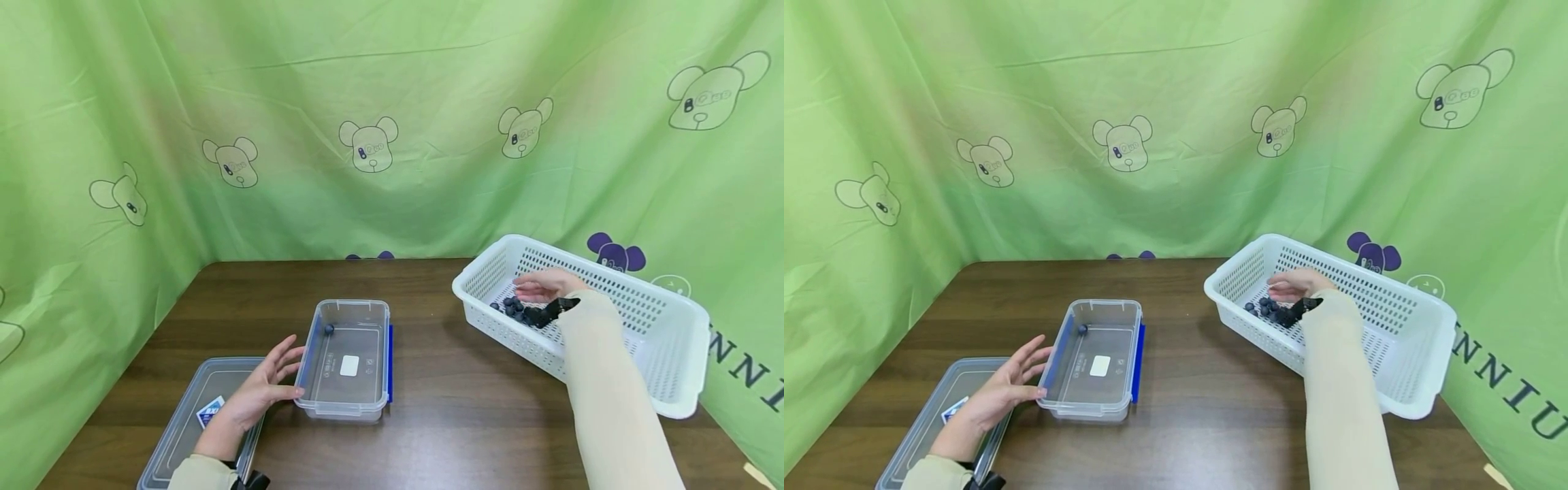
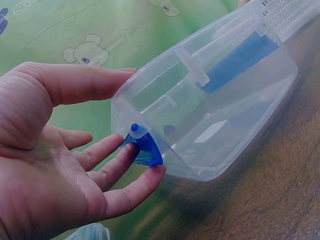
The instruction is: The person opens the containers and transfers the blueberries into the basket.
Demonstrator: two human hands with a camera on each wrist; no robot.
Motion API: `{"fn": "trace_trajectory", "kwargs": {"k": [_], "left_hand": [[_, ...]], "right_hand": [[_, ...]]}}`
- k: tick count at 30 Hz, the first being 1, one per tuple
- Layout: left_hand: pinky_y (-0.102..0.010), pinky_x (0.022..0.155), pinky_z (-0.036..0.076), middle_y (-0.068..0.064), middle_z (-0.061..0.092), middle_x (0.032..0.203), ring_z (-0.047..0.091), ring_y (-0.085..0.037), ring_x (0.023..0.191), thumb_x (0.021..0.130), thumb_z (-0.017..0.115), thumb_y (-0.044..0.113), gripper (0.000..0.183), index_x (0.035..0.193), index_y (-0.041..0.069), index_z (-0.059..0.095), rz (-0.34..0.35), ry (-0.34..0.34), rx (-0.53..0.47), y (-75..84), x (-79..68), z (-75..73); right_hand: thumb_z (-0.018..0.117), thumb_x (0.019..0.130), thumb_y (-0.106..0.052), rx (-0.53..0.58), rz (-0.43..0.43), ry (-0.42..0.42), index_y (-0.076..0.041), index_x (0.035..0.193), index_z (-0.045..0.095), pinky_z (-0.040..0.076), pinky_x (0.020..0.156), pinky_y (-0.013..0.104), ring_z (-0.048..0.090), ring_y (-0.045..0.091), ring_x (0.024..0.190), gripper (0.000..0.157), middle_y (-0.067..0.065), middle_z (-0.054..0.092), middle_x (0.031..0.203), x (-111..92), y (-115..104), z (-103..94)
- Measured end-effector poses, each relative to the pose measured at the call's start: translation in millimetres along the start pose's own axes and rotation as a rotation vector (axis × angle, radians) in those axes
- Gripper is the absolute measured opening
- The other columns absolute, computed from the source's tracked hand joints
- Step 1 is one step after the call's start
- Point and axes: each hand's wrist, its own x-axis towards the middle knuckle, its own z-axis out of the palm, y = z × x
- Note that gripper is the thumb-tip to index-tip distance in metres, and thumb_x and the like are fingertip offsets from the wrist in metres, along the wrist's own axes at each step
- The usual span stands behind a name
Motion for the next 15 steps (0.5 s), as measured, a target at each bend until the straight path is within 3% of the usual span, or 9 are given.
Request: {"fn": "trace_trajectory", "kwargs": {"k": [4,10,15], "left_hand": [[-0.030,0.092,0.045,-0.028,0.017,0.158,0.023,-0.046,0.140,0.080,0.067,-0.011,0.103,0.158,0.001,0.001,-0.001,0.002,-0.005,0.0,-0.3,-0.1],[-0.030,0.092,0.046,-0.028,0.017,0.158,0.024,-0.045,0.140,0.080,0.067,-0.011,0.103,0.158,0.002,0.000,-0.005,-0.002,-0.011,-0.9,-0.5,0.4],[-0.030,0.092,0.045,-0.028,0.017,0.158,0.024,-0.045,0.140,0.080,0.067,-0.011,0.103,0.158,0.002,0.000,0.000,-0.002,-0.010,-0.6,-0.3,0.1]], "right_hand": [[0.050,0.100,0.001,0.007,-0.101,-0.048,-0.008,0.087,0.069,0.053,0.085,0.027,0.069,0.015,0.083,0.025,0.008,0.070,0.087,4.0,-18.5,23.0],[0.052,0.099,0.002,-0.033,-0.215,-0.056,0.002,0.102,0.063,0.054,0.083,0.029,0.069,0.018,0.084,0.012,0.010,0.070,0.089,8.9,-41.6,68.1],[0.050,0.100,0.002,-0.094,-0.288,-0.096,0.015,0.122,0.051,0.055,0.078,0.030,0.069,0.017,0.080,0.026,0.010,0.070,0.087,14.1,-53.5,108.8]]}}
